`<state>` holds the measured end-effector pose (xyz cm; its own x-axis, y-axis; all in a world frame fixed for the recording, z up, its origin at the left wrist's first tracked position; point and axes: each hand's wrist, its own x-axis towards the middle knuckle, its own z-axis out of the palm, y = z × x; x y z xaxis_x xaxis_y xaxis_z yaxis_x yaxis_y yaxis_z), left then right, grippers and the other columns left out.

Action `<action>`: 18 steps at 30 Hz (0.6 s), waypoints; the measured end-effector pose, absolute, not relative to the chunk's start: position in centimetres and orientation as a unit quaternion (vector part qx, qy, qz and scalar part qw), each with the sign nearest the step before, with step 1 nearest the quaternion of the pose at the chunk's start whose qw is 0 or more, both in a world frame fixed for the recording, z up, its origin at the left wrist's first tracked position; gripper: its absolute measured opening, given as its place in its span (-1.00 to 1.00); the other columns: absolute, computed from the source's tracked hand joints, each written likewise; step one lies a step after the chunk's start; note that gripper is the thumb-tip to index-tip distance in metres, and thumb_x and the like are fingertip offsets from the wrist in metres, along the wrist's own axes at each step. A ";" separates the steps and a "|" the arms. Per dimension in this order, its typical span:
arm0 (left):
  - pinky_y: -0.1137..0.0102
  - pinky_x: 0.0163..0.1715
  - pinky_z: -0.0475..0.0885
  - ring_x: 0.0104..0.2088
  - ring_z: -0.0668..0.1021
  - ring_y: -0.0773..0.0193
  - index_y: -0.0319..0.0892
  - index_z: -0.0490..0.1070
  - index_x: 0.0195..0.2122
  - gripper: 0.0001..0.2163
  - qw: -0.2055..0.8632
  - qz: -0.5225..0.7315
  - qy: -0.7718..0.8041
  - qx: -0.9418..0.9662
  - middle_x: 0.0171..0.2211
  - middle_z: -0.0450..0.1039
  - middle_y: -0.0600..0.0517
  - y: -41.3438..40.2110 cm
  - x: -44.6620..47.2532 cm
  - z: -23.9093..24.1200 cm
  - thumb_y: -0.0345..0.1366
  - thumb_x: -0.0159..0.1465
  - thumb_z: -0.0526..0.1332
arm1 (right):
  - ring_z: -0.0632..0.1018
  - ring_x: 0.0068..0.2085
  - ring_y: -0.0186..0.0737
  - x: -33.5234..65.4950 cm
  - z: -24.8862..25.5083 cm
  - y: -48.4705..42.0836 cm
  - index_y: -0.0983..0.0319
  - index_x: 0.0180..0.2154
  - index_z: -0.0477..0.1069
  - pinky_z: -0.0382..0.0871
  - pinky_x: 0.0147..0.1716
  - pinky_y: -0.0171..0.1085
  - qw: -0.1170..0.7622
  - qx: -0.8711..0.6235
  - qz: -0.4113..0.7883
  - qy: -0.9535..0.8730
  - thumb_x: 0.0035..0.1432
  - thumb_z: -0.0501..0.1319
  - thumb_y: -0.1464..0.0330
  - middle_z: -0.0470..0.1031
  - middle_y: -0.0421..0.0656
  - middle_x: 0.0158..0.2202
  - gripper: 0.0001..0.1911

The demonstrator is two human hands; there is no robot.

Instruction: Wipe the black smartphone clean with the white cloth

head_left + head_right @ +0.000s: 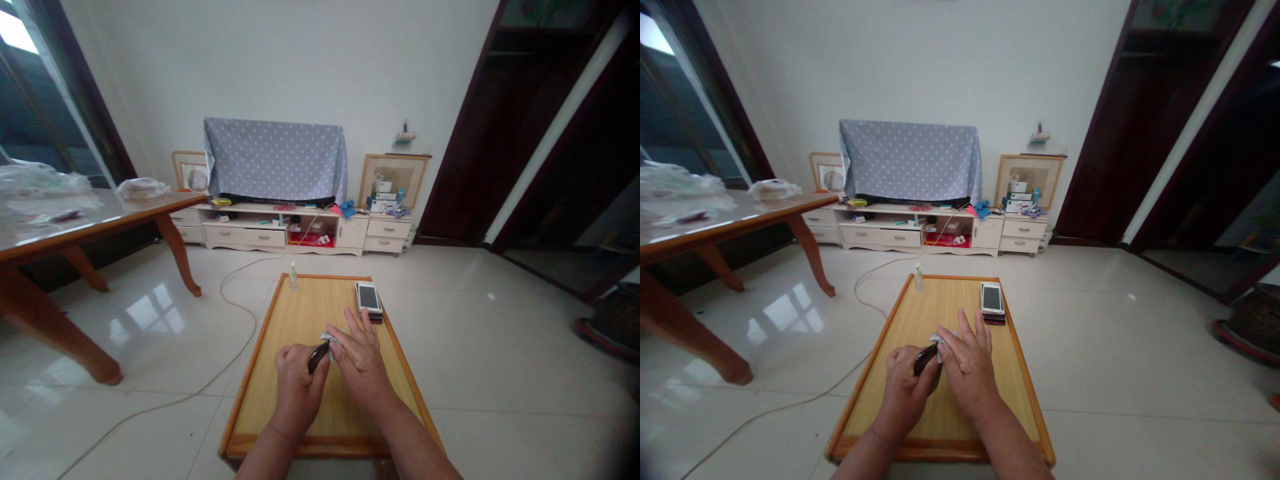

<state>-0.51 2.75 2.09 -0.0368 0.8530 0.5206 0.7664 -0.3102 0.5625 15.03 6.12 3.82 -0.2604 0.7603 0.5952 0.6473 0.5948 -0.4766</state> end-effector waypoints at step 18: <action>0.21 -0.12 0.29 -0.30 0.50 0.20 -0.11 0.44 -0.32 -0.86 0.049 0.439 0.585 0.680 -0.39 0.48 0.04 2.8 -0.4 1.8 -0.26 0.32 0.12 | -0.16 0.43 0.11 14.9 4.1 5.8 -0.11 0.17 0.38 -0.09 0.28 0.36 0.389 -0.428 0.072 -0.813 0.37 0.10 0.23 0.08 -0.25 0.39 -0.63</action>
